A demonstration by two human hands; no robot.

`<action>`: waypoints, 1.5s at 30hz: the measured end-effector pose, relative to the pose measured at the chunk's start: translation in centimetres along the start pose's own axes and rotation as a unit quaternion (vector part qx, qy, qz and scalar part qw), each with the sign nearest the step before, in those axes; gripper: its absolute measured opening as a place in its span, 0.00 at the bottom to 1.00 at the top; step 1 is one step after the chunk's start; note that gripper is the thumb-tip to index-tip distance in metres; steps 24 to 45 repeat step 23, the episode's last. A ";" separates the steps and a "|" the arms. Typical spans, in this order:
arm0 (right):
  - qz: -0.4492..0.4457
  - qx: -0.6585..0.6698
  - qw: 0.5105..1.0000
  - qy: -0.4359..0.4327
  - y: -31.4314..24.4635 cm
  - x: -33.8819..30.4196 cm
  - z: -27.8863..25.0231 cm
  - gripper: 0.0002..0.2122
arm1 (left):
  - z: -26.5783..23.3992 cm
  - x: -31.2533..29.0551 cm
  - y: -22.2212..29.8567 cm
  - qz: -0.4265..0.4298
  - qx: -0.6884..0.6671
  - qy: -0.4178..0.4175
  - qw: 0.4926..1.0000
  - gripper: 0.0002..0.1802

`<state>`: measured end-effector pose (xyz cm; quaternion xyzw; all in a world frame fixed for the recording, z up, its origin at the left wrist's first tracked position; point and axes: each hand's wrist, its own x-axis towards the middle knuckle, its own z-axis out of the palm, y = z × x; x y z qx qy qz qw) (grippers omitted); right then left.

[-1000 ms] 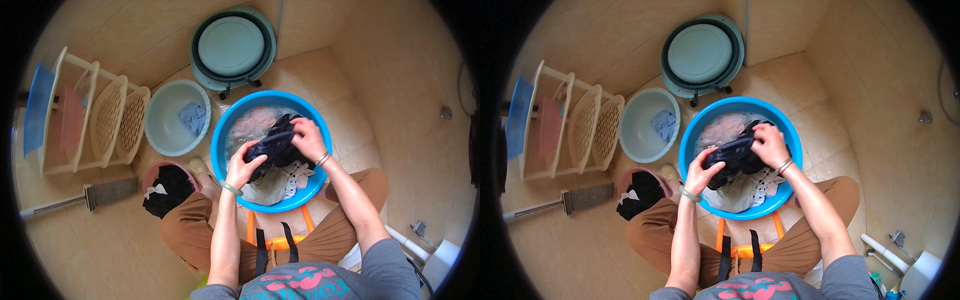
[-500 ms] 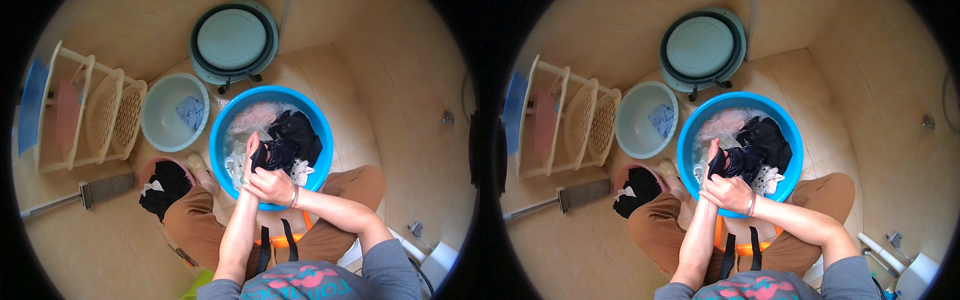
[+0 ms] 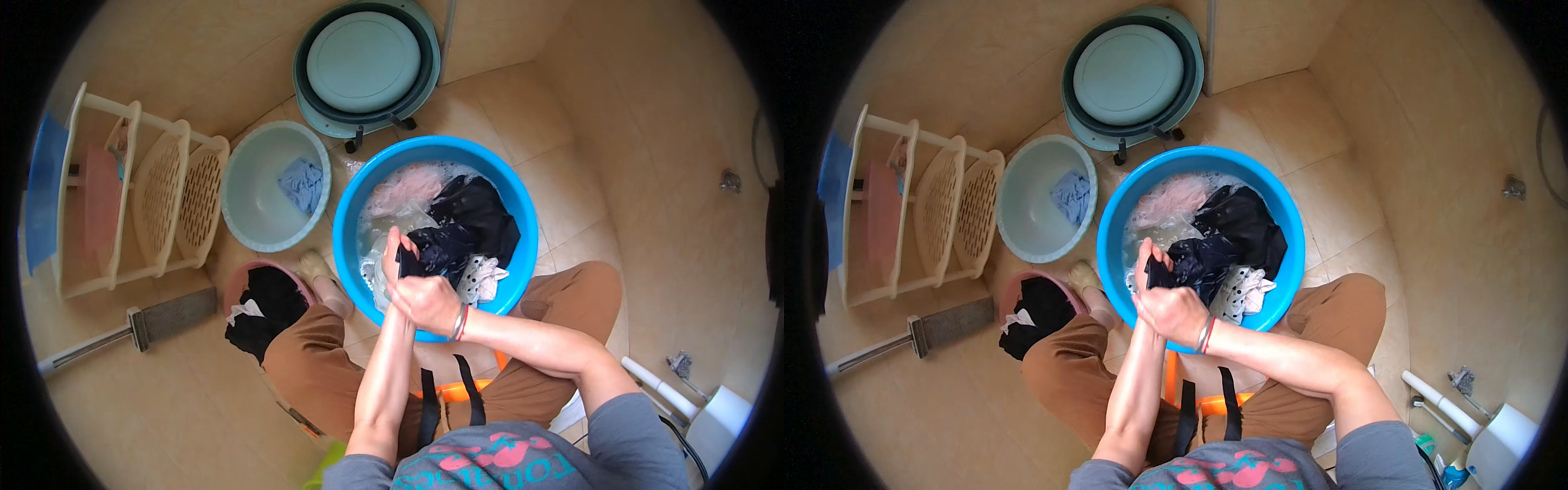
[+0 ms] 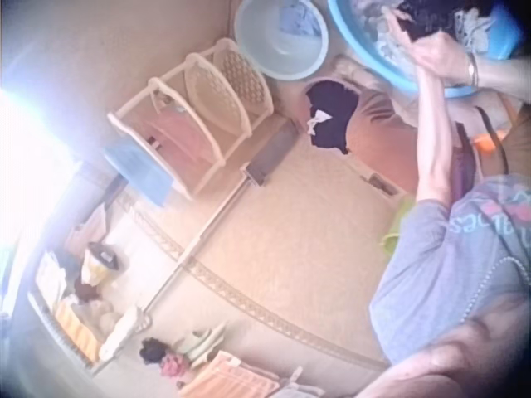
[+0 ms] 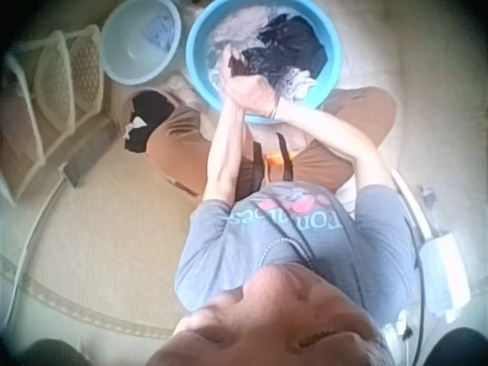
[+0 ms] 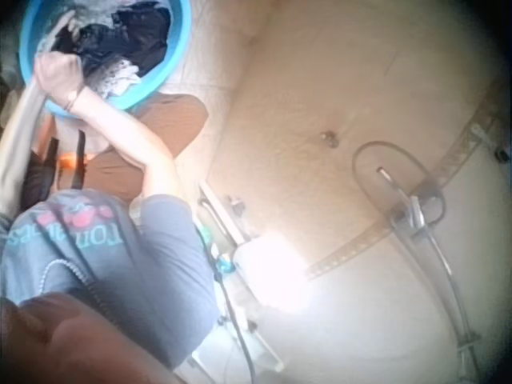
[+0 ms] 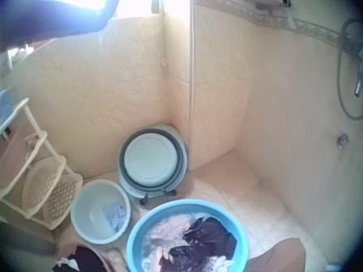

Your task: The person is hand-washing clothes in a blue basin filled with soapy water. They repeatedly submerge, scrub, and wring out various garments, including dark and light-colored items, before placing them into a pink basin.

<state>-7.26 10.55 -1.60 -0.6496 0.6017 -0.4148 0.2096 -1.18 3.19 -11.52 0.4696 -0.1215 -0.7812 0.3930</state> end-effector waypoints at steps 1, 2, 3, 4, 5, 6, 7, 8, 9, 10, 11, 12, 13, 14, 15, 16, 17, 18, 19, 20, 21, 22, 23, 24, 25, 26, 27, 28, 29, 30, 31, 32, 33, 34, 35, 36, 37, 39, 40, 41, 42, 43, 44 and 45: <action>-0.021 -0.036 0.999 -0.003 2.7 0.0 0.3 0.06 | 0.1 -0.3 -0.8 -0.021 -0.060 -0.046 0.997 0.16; 0.006 -0.079 0.997 0.008 3.3 1.4 -0.6 0.05 | -0.8 -1.0 -1.1 -0.035 -0.118 -0.079 0.989 0.14; 0.062 -0.142 0.988 -0.010 6.1 2.2 -1.3 0.07 | 3.5 -2.9 -2.5 0.031 -0.075 0.075 0.994 0.11; 0.116 -0.204 0.972 -0.023 8.8 2.3 -1.8 0.08 | 4.7 -4.4 -3.1 0.019 0.025 0.070 0.997 0.15; 0.169 -0.166 0.971 0.017 10.3 2.1 -1.9 0.10 | 4.5 -4.0 -3.8 0.018 0.064 0.062 0.996 0.16; 0.226 -0.124 0.965 0.051 10.9 1.5 -1.6 0.13 | 3.6 -3.8 -4.6 0.011 0.105 0.061 0.993 0.18; 0.234 -0.129 0.962 0.052 10.8 1.2 -1.4 0.16 | 4.5 -4.4 -3.7 -0.042 0.077 0.067 0.994 0.18; 0.204 -0.144 0.967 0.058 9.8 1.3 -1.1 0.14 | 4.4 -4.8 -3.0 -0.028 0.064 0.047 0.996 0.17; 0.146 -0.123 0.980 0.052 8.7 1.0 -1.1 0.13 | 4.7 -4.4 -2.5 -0.051 0.033 0.080 0.995 0.15; 0.082 -0.092 0.991 0.044 6.5 1.2 -0.7 0.12 | 4.4 -3.9 -1.5 -0.066 0.000 0.120 0.991 0.14; 0.044 -0.128 0.991 -0.018 3.4 0.7 0.1 0.09 | 3.3 -3.1 -0.4 -0.088 -0.015 0.122 0.989 0.14; 0.022 -0.158 0.986 -0.041 2.6 0.6 0.0 0.08 | 2.3 -2.0 0.3 -0.116 -0.031 0.115 0.986 0.20; -0.004 -0.184 0.981 -0.063 1.7 0.5 0.2 0.07 | 0.0 -0.5 0.0 -0.118 -0.058 0.025 0.991 0.21; -0.013 -0.190 0.980 -0.052 2.6 0.5 0.5 0.07 | -2.0 0.3 -0.7 -0.119 -0.082 -0.060 0.988 0.21; 0.006 -0.133 0.991 -0.005 4.2 0.6 0.7 0.07 | -2.3 0.1 -2.2 -0.096 -0.151 -0.107 0.978 0.18; 0.023 -0.075 0.996 0.044 6.0 0.6 0.7 0.07 | -2.4 -0.1 -3.8 -0.081 -0.221 -0.157 0.959 0.16; 0.139 -0.221 0.963 -0.067 7.6 2.2 -0.7 0.08 | 0.9 -1.7 -4.2 -0.045 -0.075 -0.011 0.996 0.13; 0.208 -0.153 0.966 0.035 12.2 0.8 -1.7 0.11 | 5.3 -4.1 -4.6 -0.017 0.078 0.121 0.989 0.12; 0.221 -0.138 0.965 0.036 12.2 0.6 -2.0 0.14 | 5.3 -4.6 -4.3 -0.027 0.121 0.107 0.986 0.14; 0.239 -0.159 0.957 0.028 11.8 0.7 -1.3 0.15 | 4.1 -3.9 -4.2 -0.058 0.087 0.093 0.990 0.14; 0.229 -0.140 0.963 0.034 11.2 0.5 -0.5 0.15 | 3.2 -3.8 -3.7 -0.075 0.063 0.089 0.991 0.15; 0.216 -0.124 0.968 0.040 10.2 0.5 -0.1 0.14 | 2.9 -3.8 -2.8 -0.092 0.036 0.082 0.992 0.16; 0.122 -0.095 0.987 0.045 9.8 0.0 0.4 0.11 | 2.9 -3.8 -2.7 -0.090 0.034 0.084 0.992 0.16; 0.122 -0.095 0.987 0.045 9.8 0.0 0.4 0.11 | 2.9 -3.8 -2.7 -0.090 0.034 0.084 0.992 0.16; 0.122 -0.095 0.987 0.045 9.8 0.0 0.4 0.11 | 2.9 -3.8 -2.7 -0.090 0.034 0.084 0.992 0.16; 0.122 -0.095 0.987 0.045 9.8 0.0 0.4 0.11 | 2.9 -3.8 -2.7 -0.090 0.034 0.084 0.992 0.16; 0.122 -0.095 0.987 0.045 9.8 0.0 0.4 0.11 | 2.9 -3.8 -2.7 -0.090 0.034 0.084 0.992 0.16; 0.122 -0.095 0.987 0.045 9.8 0.0 0.4 0.11 | 2.9 -3.8 -2.7 -0.090 0.034 0.084 0.992 0.16; 0.122 -0.095 0.987 0.045 9.8 0.0 0.4 0.11 | 2.9 -3.8 -2.7 -0.090 0.034 0.084 0.992 0.16; 0.122 -0.095 0.987 0.045 9.8 0.0 0.4 0.11 | 2.9 -3.8 -2.7 -0.090 0.034 0.084 0.992 0.16; 0.122 -0.095 0.987 0.045 9.8 0.0 0.4 0.11 | 2.9 -3.8 -2.7 -0.090 0.034 0.084 0.992 0.16; 0.122 -0.095 0.987 0.045 9.8 0.0 0.4 0.11 | 2.9 -3.8 -2.7 -0.090 0.034 0.084 0.992 0.16; 0.122 -0.095 0.987 0.045 9.8 0.0 0.4 0.11 | 2.9 -3.8 -2.7 -0.090 0.034 0.084 0.992 0.16; 0.122 -0.095 0.987 0.045 9.8 0.0 0.4 0.11 | 2.9 -3.8 -2.7 -0.090 0.034 0.084 0.992 0.16; 0.122 -0.095 0.987 0.045 9.8 0.0 0.4 0.11 | 2.9 -3.8 -2.7 -0.090 0.034 0.084 0.992 0.16; 0.122 -0.095 0.987 0.045 9.8 0.0 0.4 0.11 | 2.9 -3.8 -2.7 -0.090 0.034 0.084 0.992 0.16; 0.122 -0.095 0.987 0.045 9.8 0.0 0.4 0.11 | 2.9 -3.8 -2.7 -0.090 0.034 0.084 0.992 0.16; 0.122 -0.095 0.987 0.045 9.8 0.0 0.4 0.11 | 2.9 -3.8 -2.7 -0.090 0.034 0.084 0.992 0.16; 0.122 -0.095 0.987 0.045 9.8 0.0 0.4 0.11 | 2.9 -3.8 -2.7 -0.090 0.034 0.084 0.992 0.16; 0.122 -0.095 0.987 0.045 9.8 0.0 0.4 0.11 | 2.9 -3.8 -2.7 -0.090 0.034 0.084 0.992 0.16; 0.122 -0.095 0.987 0.045 9.8 0.0 0.4 0.11 | 2.9 -3.8 -2.7 -0.090 0.034 0.084 0.992 0.16; 0.122 -0.095 0.987 0.045 9.8 0.0 0.4 0.11 | 2.9 -3.8 -2.7 -0.090 0.034 0.084 0.992 0.16; 0.122 -0.095 0.987 0.045 9.8 0.0 0.4 0.11 | 2.9 -3.8 -2.7 -0.090 0.034 0.084 0.992 0.16; 0.122 -0.095 0.987 0.045 9.8 0.0 0.4 0.11 | 2.9 -3.8 -2.7 -0.090 0.034 0.084 0.992 0.16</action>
